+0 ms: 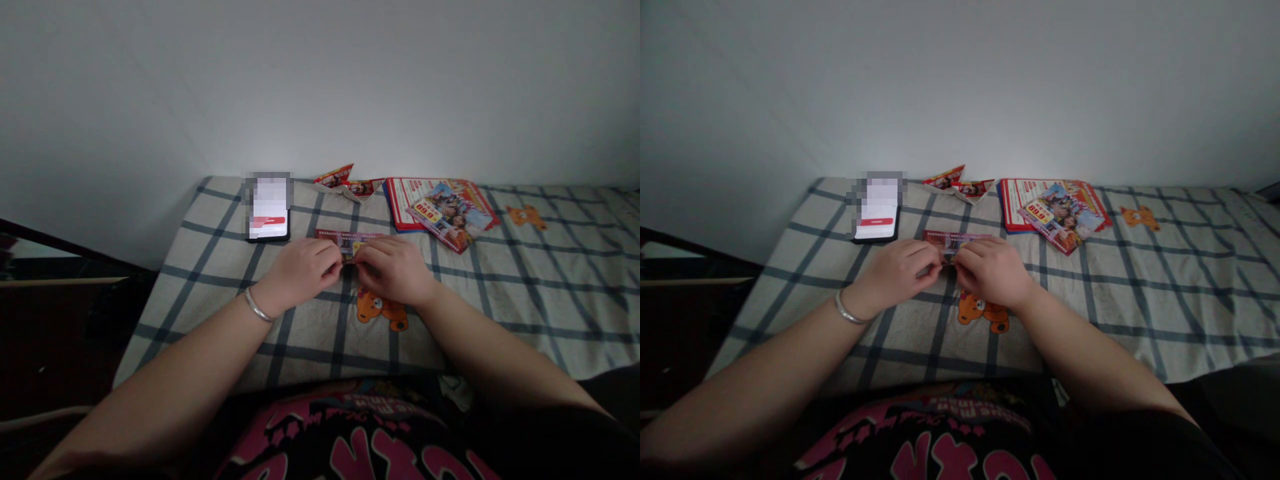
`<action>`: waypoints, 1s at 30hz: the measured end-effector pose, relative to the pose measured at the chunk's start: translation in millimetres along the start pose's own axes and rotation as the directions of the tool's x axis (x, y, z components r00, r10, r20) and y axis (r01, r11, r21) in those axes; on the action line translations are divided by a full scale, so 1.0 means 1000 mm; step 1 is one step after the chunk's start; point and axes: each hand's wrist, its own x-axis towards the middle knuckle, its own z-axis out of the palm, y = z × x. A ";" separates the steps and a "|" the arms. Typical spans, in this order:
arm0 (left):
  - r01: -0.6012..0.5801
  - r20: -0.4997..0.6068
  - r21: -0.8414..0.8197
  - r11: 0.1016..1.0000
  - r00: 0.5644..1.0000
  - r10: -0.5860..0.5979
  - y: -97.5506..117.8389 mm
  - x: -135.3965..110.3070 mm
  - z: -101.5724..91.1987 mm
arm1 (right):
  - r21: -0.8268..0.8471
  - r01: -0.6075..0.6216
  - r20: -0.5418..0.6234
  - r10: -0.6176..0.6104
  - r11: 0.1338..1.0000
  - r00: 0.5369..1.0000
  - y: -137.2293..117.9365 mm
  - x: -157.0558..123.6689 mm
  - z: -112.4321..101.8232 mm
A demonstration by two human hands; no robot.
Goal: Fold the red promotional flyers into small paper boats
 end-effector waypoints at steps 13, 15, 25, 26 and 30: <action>0.015 -0.091 0.068 0.998 0.996 -0.009 0.005 0.004 -0.003 | -0.049 -0.153 -0.098 0.148 0.987 0.984 -0.013 0.001 -0.002; 0.005 -0.106 0.075 0.997 0.994 0.003 0.005 0.005 -0.002 | -0.066 -0.135 -0.102 0.128 0.989 0.987 -0.014 0.002 -0.002; -0.006 -0.164 0.069 0.998 0.986 0.017 0.006 0.006 0.005 | -0.026 -0.102 -0.231 0.094 0.994 0.968 -0.014 0.007 0.011; 0.003 -0.154 0.064 0.998 0.988 0.007 0.005 0.006 0.005 | -0.008 -0.105 -0.238 0.101 0.994 0.966 -0.013 0.007 0.011; 0.047 -0.120 0.042 0.998 0.992 -0.042 0.000 0.004 0.003 | 0.053 -0.143 -0.257 0.152 0.988 0.955 -0.006 0.005 0.009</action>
